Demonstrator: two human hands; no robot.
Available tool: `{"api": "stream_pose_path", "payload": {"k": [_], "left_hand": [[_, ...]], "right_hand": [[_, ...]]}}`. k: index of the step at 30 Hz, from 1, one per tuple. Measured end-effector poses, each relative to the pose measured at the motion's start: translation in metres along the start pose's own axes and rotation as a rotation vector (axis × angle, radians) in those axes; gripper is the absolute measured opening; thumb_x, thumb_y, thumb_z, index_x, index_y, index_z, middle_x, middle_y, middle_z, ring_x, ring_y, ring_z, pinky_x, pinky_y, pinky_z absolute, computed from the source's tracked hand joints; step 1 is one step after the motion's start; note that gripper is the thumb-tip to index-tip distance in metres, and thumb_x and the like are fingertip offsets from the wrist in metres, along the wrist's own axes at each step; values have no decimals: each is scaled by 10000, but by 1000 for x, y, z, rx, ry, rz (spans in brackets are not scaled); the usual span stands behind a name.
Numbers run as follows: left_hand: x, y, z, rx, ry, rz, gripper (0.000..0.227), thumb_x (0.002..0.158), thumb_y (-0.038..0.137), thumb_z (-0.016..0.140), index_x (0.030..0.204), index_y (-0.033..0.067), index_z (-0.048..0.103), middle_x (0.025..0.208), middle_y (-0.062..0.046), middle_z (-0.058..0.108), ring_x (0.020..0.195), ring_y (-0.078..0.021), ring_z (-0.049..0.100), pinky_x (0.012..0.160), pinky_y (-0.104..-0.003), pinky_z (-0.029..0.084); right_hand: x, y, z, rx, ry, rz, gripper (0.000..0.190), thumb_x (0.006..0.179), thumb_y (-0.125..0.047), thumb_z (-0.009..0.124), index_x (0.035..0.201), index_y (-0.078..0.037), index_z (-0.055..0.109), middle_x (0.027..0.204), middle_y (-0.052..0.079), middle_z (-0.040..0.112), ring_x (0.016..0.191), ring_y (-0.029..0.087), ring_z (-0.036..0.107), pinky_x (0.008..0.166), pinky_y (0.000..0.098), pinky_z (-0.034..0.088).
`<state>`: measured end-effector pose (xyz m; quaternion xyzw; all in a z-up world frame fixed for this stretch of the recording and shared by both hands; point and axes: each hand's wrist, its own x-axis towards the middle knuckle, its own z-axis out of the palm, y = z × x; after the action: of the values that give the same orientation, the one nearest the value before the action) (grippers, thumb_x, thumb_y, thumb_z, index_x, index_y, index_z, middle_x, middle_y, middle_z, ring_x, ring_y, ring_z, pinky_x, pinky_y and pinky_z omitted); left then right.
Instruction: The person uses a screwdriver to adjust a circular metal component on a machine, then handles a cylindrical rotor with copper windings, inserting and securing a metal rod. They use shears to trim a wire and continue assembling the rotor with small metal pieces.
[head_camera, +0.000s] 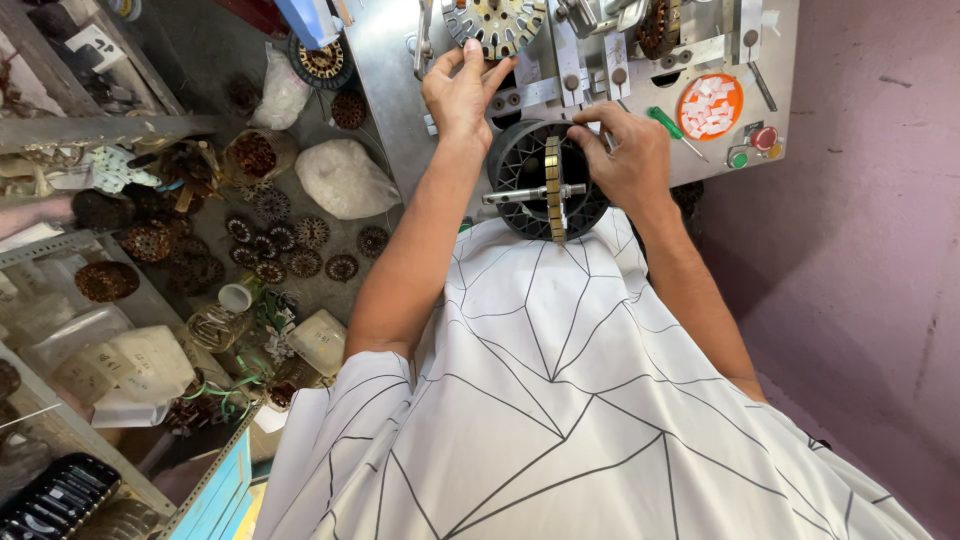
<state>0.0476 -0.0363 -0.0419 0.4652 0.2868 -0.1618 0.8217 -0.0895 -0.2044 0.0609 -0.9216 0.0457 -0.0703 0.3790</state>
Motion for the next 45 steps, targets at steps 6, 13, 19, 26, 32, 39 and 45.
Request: {"api": "stream_pose_path", "payload": {"k": [6,13,19,26,32,39,45], "left_hand": [[-67,30,17,404,55,-11,422,906,162,740,1240,-10,548,1098,-154,653,920,-225,649,762,-348,577],[-190,67,25,727,-572,503,222,916,135,793,1094,27,715,971,-58,766,849,-137,737,784,-293,587],[-207,79,23,743,-535,798,130,932,73,753,1048,33,710,970,-97,744,829,-205,737,762,-309,579],[-215,79,18,782,-518,909,81,954,74,737,993,20,691,924,-89,719,806,-188,715,739,-302,569],[-225,78,27,782,-464,904,76,951,81,738,984,27,696,905,-80,713,798,-179,726,725,-298,571],[-241,78,37,847,-420,842,70,936,64,721,980,15,696,898,-88,710,762,-189,713,690,-310,556],[-250,69,36,895,-439,804,82,941,73,710,994,12,696,892,-93,705,778,-212,713,689,-323,553]], "right_hand": [[-4,3,-2,496,159,263,115,984,-86,816,1020,-41,717,746,27,594,605,130,467,537,296,358],[-18,-33,-19,1475,124,555,109,972,-65,742,1015,-28,649,732,15,571,520,90,434,471,235,313],[-32,-63,-23,1465,31,473,141,959,-100,743,976,-23,626,728,16,548,530,93,423,484,244,307],[-29,-56,-50,1906,-256,413,526,1107,-435,492,713,-87,499,715,74,475,648,196,485,490,289,336],[-24,-48,-68,1575,-329,498,269,1096,-282,472,929,-71,481,779,51,487,658,153,460,503,253,344],[-26,-44,-81,1479,-418,637,122,1017,-121,561,1093,-26,558,759,32,535,605,108,457,480,230,338],[-41,-27,-78,1128,-324,416,124,989,-129,693,1005,-13,653,612,-83,397,516,25,298,461,206,232]]}}
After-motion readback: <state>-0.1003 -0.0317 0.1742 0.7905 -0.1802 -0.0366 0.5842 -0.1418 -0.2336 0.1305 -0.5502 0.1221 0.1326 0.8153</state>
